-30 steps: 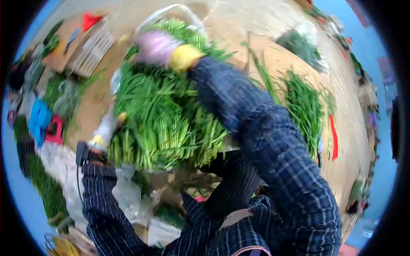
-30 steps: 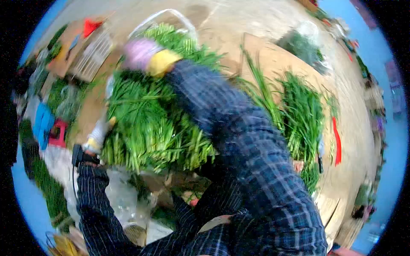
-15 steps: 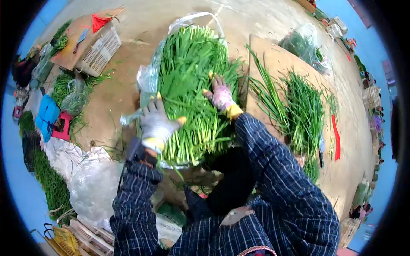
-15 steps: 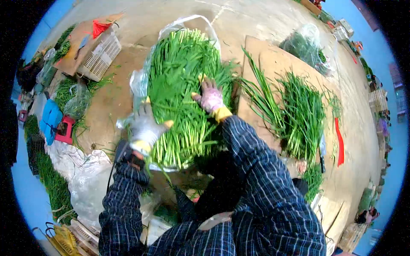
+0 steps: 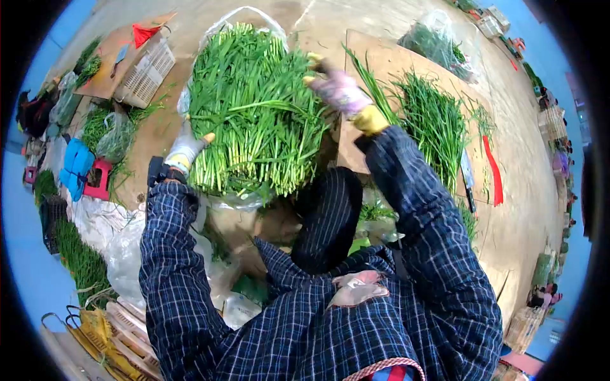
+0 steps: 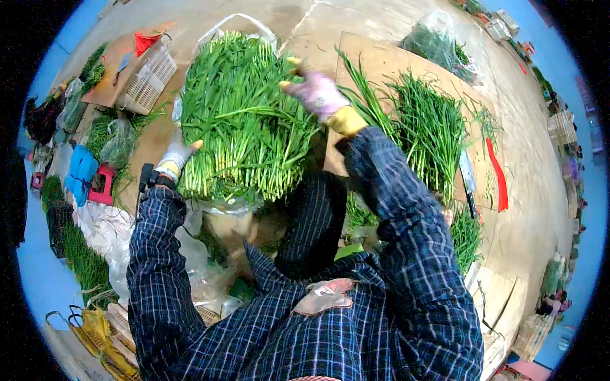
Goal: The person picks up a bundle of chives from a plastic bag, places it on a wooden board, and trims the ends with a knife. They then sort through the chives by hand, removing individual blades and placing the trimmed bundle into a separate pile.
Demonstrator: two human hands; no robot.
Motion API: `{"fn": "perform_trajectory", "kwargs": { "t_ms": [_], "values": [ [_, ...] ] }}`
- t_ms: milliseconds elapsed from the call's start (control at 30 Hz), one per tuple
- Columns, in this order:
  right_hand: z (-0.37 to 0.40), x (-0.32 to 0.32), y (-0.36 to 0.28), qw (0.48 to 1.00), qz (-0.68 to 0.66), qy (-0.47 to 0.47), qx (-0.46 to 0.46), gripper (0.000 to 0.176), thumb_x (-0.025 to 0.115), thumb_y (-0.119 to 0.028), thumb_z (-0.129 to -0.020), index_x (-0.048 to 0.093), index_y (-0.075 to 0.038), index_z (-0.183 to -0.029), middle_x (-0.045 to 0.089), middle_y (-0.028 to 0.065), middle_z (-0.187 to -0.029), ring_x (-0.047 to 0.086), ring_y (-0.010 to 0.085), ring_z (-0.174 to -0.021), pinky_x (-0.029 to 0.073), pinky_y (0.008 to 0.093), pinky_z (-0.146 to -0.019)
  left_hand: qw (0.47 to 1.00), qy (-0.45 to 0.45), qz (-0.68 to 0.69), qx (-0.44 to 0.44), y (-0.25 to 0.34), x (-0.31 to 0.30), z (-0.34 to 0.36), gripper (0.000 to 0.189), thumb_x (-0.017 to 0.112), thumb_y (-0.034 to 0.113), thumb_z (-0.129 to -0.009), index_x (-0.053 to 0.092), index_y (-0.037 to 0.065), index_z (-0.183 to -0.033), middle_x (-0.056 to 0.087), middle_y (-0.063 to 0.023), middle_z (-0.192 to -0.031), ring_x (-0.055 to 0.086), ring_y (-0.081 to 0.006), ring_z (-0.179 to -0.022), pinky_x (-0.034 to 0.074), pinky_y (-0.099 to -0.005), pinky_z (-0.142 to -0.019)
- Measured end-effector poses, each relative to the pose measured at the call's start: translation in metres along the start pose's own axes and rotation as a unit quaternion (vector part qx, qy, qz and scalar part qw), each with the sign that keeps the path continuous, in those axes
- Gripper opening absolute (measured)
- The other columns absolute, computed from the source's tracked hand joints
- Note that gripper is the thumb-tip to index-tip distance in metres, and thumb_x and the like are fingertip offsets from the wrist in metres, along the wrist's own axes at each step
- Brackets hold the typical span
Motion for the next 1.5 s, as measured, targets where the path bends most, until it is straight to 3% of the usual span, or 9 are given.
{"fn": "perform_trajectory", "kwargs": {
  "t_ms": [433, 700, 767, 867, 1033, 1233, 1367, 1433, 1500],
  "values": [
    [0.150, -0.033, 0.086, 0.909, -0.380, 0.070, 0.157, 0.044, 0.059, -0.025, -0.087, 0.048, -0.002, -0.123, 0.056, 0.0020, -0.095, 0.050, 0.0093, -0.085, 0.041, 0.0218, -0.079, 0.998, 0.037, 0.055, -0.022, -0.013, -0.014, -0.001, 0.084, 0.057, 0.051, -0.080, 0.022, 0.007, -0.141, 0.042, -0.0216, -0.133, 0.043, -0.0334, -0.121, 0.034, -0.0367, -0.098],
    [0.082, -0.010, 0.097, 0.981, -0.124, 0.114, 0.100, 0.050, 0.063, -0.024, -0.084, 0.046, 0.001, -0.123, 0.059, 0.0080, -0.102, 0.054, 0.0153, -0.087, 0.044, 0.0265, -0.076, 0.975, 0.142, -0.083, 0.151, 0.042, -0.053, 0.035, 0.065, 0.055, 0.046, -0.084, 0.037, 0.009, -0.134, 0.052, -0.0238, -0.121, 0.051, -0.0365, -0.110, 0.041, -0.0399, -0.089],
    [0.126, -0.059, 0.058, 0.979, -0.105, 0.157, 0.078, 0.055, 0.067, -0.027, -0.077, 0.047, 0.001, -0.120, 0.059, 0.0188, -0.103, 0.058, 0.0268, -0.092, 0.046, 0.0344, -0.079, 0.981, 0.187, -0.054, -0.014, -0.058, -0.037, -0.022, 0.068, 0.056, 0.047, -0.082, 0.036, 0.008, -0.134, 0.051, -0.0240, -0.121, 0.053, -0.0383, -0.102, 0.041, -0.0403, -0.088],
    [0.189, -0.138, 0.067, 0.964, -0.097, 0.248, -0.012, 0.044, 0.065, -0.011, -0.079, 0.048, -0.001, -0.118, 0.059, 0.0113, -0.096, 0.057, 0.0172, -0.086, 0.046, 0.0262, -0.076, 0.968, 0.227, 0.087, -0.057, 0.051, -0.079, 0.057, 0.051, 0.057, 0.024, -0.087, 0.041, 0.003, -0.130, 0.051, -0.0139, -0.125, 0.049, -0.0228, -0.111, 0.034, -0.0298, -0.096],
    [0.315, -0.271, 0.170, 0.906, -0.076, 0.394, 0.138, 0.053, 0.068, -0.009, -0.078, 0.044, -0.001, -0.124, 0.056, 0.0092, -0.103, 0.055, 0.0154, -0.091, 0.045, 0.0235, -0.079, 0.874, 0.079, 0.388, 0.283, 0.268, -0.020, 0.108, 0.030, 0.058, 0.011, -0.083, 0.057, 0.000, -0.111, 0.059, -0.0056, -0.112, 0.053, -0.0155, -0.101, 0.038, -0.0281, -0.093],
    [0.385, -0.291, 0.246, 0.891, 0.163, 0.333, 0.260, 0.058, 0.075, -0.024, -0.068, 0.051, 0.001, -0.115, 0.062, 0.0164, -0.103, 0.059, 0.0268, -0.093, 0.046, 0.0326, -0.079, 0.785, -0.365, 0.500, -0.005, 0.386, 0.205, 0.097, 0.029, 0.062, 0.011, -0.083, 0.058, 0.005, -0.111, 0.062, -0.0029, -0.085, 0.053, -0.0092, -0.067, 0.044, -0.0210, -0.060],
    [0.457, -0.320, 0.233, 0.749, 0.229, 0.362, 0.505, 0.048, 0.066, -0.024, -0.072, 0.055, -0.004, -0.114, 0.061, 0.0223, -0.103, 0.060, 0.0324, -0.096, 0.046, 0.0386, -0.081, 0.841, -0.274, 0.431, 0.181, 0.439, 0.201, 0.105, 0.037, 0.061, 0.008, -0.083, 0.054, -0.002, -0.118, 0.062, -0.0070, -0.101, 0.056, -0.0115, -0.086, 0.045, -0.0212, -0.074],
    [0.457, -0.322, 0.236, 0.753, 0.306, 0.371, 0.449, 0.040, 0.064, -0.022, -0.073, 0.057, -0.004, -0.108, 0.061, 0.0222, -0.100, 0.060, 0.0340, -0.095, 0.047, 0.0394, -0.081, 0.864, -0.273, 0.395, 0.151, 0.449, 0.187, 0.121, 0.038, 0.061, 0.005, -0.082, 0.053, -0.003, -0.119, 0.061, -0.0084, -0.103, 0.056, -0.0135, -0.092, 0.044, -0.0221, -0.080],
    [0.441, -0.303, 0.277, 0.765, 0.327, 0.176, 0.526, 0.039, 0.063, -0.021, -0.073, 0.056, -0.005, -0.108, 0.062, 0.0219, -0.098, 0.059, 0.0341, -0.096, 0.047, 0.0409, -0.082, 0.872, -0.239, 0.389, 0.175, 0.460, 0.188, 0.113, 0.041, 0.062, 0.007, -0.080, 0.053, -0.003, -0.119, 0.061, -0.0105, -0.105, 0.056, -0.0160, -0.093, 0.043, -0.0237, -0.083]
  ]
}}
Point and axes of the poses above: each hand's wrist, its own z-axis away from the middle knuckle, its own x-axis out of the palm, y = z × x, the point moved 10 cm from there along -z, towards the middle knuckle
